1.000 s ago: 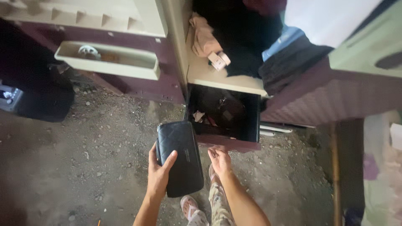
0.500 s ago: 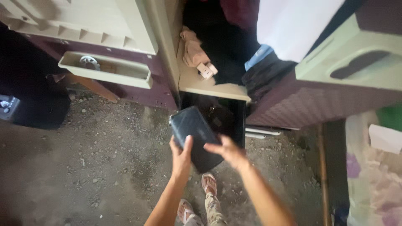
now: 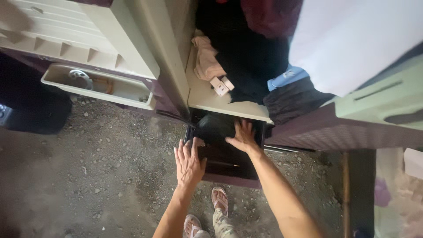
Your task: The person repeatedly picks up small personal items from a table, including bottles, glasses, a hairbrush, a lanyard, and a cap, then places them into a drawer or hangs them on the cabinet. The person also moves a pack of tissues and a cap to a nearby shelf.
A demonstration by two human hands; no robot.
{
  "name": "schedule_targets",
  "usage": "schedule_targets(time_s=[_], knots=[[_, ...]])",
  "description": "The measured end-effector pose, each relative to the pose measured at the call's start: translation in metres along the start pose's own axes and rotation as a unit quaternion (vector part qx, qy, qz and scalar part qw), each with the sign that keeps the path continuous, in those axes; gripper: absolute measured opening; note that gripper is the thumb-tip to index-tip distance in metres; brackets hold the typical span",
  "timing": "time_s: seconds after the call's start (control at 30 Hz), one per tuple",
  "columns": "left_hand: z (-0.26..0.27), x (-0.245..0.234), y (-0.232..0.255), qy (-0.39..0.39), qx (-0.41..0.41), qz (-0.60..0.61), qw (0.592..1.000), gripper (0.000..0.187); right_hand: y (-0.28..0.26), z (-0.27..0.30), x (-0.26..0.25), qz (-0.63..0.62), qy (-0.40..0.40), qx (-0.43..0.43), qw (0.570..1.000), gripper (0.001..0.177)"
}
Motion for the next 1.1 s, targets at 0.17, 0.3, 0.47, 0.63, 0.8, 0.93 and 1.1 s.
schedule_targets(time_s=[0.17,0.3,0.47,0.63,0.8,0.93,1.1], knots=[[0.005,0.009,-0.001,-0.023,-0.014,0.032,0.999,0.091,-0.042,0.020,-0.013,0.032,-0.009,-0.062,0.997,0.135],[0.001,-0.003,-0.002,0.000,-0.008,0.058,0.998,0.089,-0.057,0.039,-0.013,0.027,-0.119,-0.054,0.991,0.107],[-0.012,-0.007,0.008,-0.007,0.045,-0.028,0.999,0.086,-0.065,0.025,-0.023,0.141,-0.153,-0.080,0.975,0.101],[-0.029,0.028,0.021,-0.110,0.145,-0.135,0.974,0.082,-0.071,0.011,-0.044,0.197,0.132,-0.181,0.954,0.097],[-0.071,0.068,0.025,-0.038,0.174,-0.212,0.961,0.084,-0.043,0.036,-0.030,0.236,0.224,-0.183,0.928,0.107],[-0.085,0.129,0.014,-0.181,0.128,-0.142,0.965,0.101,-0.014,0.025,0.007,0.193,0.063,-0.062,0.977,0.114],[-0.082,0.165,0.010,-0.144,0.097,-0.135,0.976,0.098,-0.015,0.019,0.007,0.262,0.158,-0.109,0.946,0.109]])
Point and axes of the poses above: each hand's wrist, its own z-axis away from the middle knuckle, its own x-axis out of the palm, y = z × x, the point moved 7 cm from there along -z, towards the middle knuckle, and after that the axes turned 10 degrees about -z, right-handed, at the moved point
